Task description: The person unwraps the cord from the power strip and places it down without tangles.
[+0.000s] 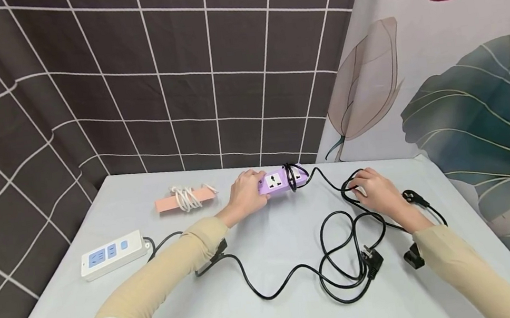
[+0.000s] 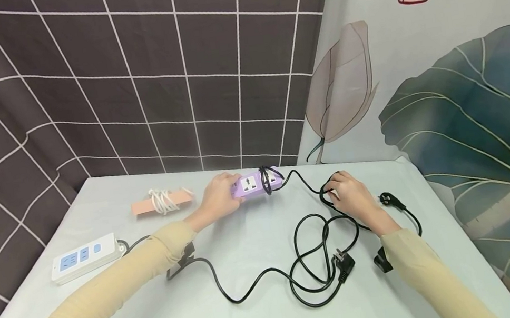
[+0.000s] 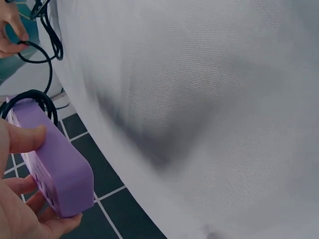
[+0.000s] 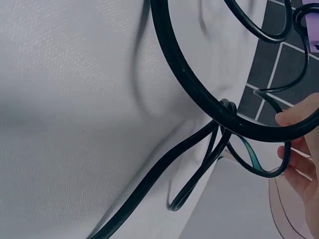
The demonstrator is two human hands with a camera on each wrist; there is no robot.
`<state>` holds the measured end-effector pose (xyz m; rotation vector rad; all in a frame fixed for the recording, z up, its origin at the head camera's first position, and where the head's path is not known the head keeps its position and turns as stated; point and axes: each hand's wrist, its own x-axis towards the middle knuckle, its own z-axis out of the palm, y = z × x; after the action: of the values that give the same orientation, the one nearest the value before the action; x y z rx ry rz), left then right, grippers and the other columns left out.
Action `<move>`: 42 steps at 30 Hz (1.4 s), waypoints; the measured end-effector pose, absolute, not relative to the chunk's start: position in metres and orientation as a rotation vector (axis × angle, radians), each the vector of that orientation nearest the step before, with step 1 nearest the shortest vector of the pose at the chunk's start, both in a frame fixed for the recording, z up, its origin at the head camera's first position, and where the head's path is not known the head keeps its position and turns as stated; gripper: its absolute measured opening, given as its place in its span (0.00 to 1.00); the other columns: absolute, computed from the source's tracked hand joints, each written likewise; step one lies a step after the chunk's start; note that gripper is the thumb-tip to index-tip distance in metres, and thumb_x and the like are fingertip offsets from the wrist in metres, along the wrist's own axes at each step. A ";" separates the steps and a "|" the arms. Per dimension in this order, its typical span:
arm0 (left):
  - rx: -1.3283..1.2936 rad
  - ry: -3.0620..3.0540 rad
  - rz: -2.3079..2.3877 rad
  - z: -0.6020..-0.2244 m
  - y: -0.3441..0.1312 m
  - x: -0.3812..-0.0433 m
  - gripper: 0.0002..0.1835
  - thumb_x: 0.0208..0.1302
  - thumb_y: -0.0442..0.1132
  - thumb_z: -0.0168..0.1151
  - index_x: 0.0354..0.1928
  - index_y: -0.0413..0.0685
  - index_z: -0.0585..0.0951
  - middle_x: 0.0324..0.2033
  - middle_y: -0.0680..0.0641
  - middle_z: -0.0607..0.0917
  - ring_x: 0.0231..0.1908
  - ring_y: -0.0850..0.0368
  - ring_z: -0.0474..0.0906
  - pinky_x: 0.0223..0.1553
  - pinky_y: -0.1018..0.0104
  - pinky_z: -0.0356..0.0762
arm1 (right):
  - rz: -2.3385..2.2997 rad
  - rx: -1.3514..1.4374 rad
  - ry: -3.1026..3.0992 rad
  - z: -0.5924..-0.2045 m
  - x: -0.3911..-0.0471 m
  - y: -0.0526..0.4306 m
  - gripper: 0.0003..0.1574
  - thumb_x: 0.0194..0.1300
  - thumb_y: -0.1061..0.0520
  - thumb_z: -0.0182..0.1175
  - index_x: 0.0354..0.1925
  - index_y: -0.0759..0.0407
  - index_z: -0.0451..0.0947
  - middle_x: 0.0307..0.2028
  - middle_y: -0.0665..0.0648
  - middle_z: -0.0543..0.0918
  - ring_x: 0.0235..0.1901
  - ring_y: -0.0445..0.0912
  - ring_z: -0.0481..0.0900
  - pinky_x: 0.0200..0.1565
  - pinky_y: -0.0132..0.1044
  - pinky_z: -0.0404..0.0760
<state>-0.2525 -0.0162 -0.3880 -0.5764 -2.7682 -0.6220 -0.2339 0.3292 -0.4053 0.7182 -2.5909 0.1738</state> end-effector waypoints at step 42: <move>-0.651 -2.765 -0.608 -0.377 -0.008 -0.247 0.30 0.46 0.40 0.72 0.56 0.45 0.80 0.47 0.42 0.83 0.48 0.48 0.78 0.43 0.56 0.80 | 0.280 1.193 -2.661 -0.379 -0.274 0.271 0.10 0.57 0.62 0.66 0.40 0.65 0.83 0.40 0.60 0.85 0.47 0.55 0.78 0.53 0.50 0.77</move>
<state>-0.2471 -0.0081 -0.3771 -0.6513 -2.7648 -0.6083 -0.2742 0.2708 -0.3790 1.1927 -2.6607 0.2800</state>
